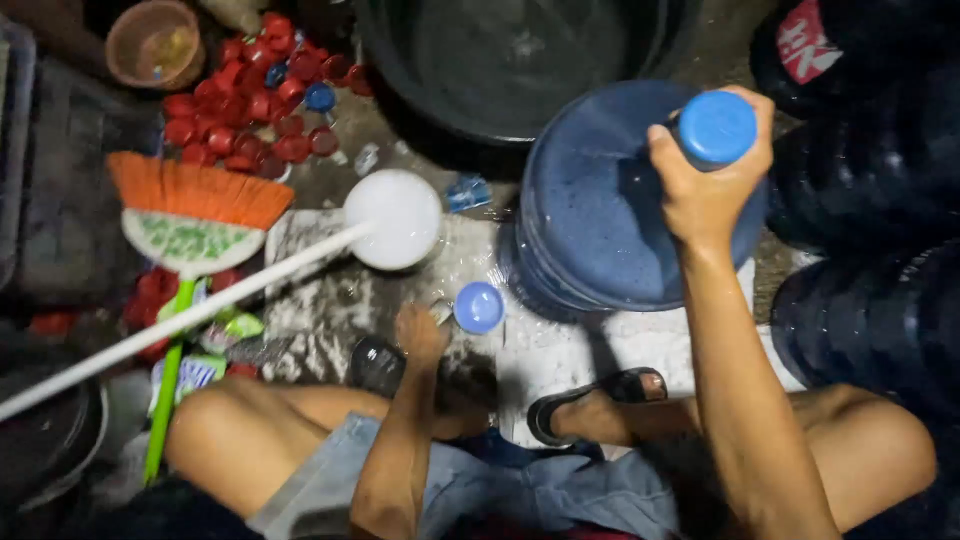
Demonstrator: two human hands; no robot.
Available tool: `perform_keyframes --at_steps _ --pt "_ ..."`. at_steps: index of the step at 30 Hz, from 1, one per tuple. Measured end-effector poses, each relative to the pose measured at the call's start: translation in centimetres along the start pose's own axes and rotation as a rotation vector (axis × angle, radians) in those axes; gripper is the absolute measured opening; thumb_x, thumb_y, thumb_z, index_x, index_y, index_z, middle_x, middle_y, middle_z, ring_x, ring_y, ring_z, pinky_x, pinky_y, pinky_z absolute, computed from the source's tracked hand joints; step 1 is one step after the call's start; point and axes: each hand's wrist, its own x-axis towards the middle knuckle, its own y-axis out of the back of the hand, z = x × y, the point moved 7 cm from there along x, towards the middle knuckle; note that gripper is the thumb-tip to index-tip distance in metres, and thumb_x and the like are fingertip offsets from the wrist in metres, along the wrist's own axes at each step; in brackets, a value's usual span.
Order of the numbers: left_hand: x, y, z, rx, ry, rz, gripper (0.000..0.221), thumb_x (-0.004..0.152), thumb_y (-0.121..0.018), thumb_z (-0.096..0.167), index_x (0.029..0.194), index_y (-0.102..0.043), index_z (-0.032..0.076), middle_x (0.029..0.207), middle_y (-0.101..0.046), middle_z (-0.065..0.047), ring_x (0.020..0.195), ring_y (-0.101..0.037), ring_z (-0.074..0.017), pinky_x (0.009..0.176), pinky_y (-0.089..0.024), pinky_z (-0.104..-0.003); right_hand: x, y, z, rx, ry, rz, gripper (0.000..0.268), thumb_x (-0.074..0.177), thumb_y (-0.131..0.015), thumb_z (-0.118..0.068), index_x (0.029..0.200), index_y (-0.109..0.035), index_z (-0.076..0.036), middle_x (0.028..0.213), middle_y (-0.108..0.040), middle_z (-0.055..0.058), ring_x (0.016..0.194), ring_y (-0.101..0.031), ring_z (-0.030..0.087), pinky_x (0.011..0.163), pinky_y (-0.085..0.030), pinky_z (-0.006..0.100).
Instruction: The person scrubs a large blue water jug with soapy hands, rotating it to clean all sides. The person then rinses the jug under running water from a tap into a black basin.
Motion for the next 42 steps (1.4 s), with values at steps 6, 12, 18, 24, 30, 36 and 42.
perform_keyframes --at_steps 6,12,18,24,30,36,42 --pt "-1.6 -2.9 0.3 0.301 -0.114 0.169 0.055 0.07 -0.066 0.051 0.108 -0.058 0.012 0.107 -0.061 -0.01 0.104 -0.05 -0.0304 0.09 -0.037 -0.042 -0.1 1.1 0.5 0.073 -0.05 -0.021 0.037 0.079 -0.072 -0.004 0.105 -0.045 -0.006 0.089 -0.059 0.011 0.079 -0.058 0.018 0.078 -0.047 0.029" --pt "-2.9 6.9 1.9 -0.227 0.132 0.011 0.064 0.071 -0.074 0.035 0.122 -0.043 0.011 0.111 -0.044 -0.015 0.084 -0.061 -0.0437 0.069 -0.051 -0.058 0.1 1.0 -0.2 0.065 -0.065 -0.033 0.037 0.081 -0.073 -0.009 0.105 -0.045 -0.006 0.089 -0.058 0.011 0.081 -0.059 0.019 0.079 -0.048 0.03" --pt "-7.7 22.8 7.6 -0.375 -0.361 0.559 0.034 0.092 -0.061 0.025 0.119 -0.055 0.005 0.099 -0.067 -0.018 0.083 -0.065 -0.0376 0.06 -0.049 -0.044 -0.1 1.2 0.3 0.091 -0.068 -0.015 0.039 0.081 -0.074 -0.007 0.108 -0.045 -0.005 0.093 -0.058 0.013 0.082 -0.06 0.02 0.08 -0.048 0.031" --pt "3.6 19.5 6.1 0.008 -0.162 0.43 0.053 0.091 -0.041 0.026 0.141 -0.036 0.011 0.095 -0.047 -0.018 0.082 -0.05 -0.039 0.059 -0.042 -0.054 0.1 1.5 -0.5 0.019 -0.046 0.009 0.037 0.078 -0.073 -0.006 0.104 -0.048 -0.005 0.09 -0.06 0.009 0.078 -0.058 0.018 0.078 -0.047 0.029" --pt "8.1 16.0 6.5 0.424 -0.236 0.045 0.031 0.078 -0.06 0.022 0.107 -0.061 0.032 0.112 -0.05 -0.008 0.104 -0.047 -0.0334 0.079 -0.043 -0.046 -0.1 1.7 0.1 0.032 -0.073 0.02 0.04 0.077 -0.076 -0.012 0.106 -0.048 -0.008 0.09 -0.06 0.007 0.078 -0.058 0.016 0.079 -0.047 0.028" --pt "5.6 19.6 5.7 -0.303 -0.129 0.193 0.05 0.085 -0.058 0.028 0.134 -0.054 0.017 0.104 -0.051 -0.026 0.097 -0.051 -0.0494 0.09 -0.04 -0.051 0.0 1.9 -0.3 0.043 -0.061 -0.001 0.04 0.078 -0.074 -0.026 0.105 -0.05 -0.008 0.097 -0.054 0.004 0.085 -0.052 0.016 0.081 -0.043 0.028" --pt "-6.8 25.9 18.2 -0.752 -0.709 0.02 0.062 0.079 -0.059 0.013 0.138 -0.042 0.01 0.141 -0.045 -0.012 0.128 -0.041 -0.024 0.111 -0.026 -0.035 0.2 2.1 -0.7 0.063 -0.034 -0.021 0.038 0.078 -0.071 -0.03 0.103 -0.052 -0.008 0.095 -0.053 0.003 0.085 -0.052 0.016 0.081 -0.042 0.028"
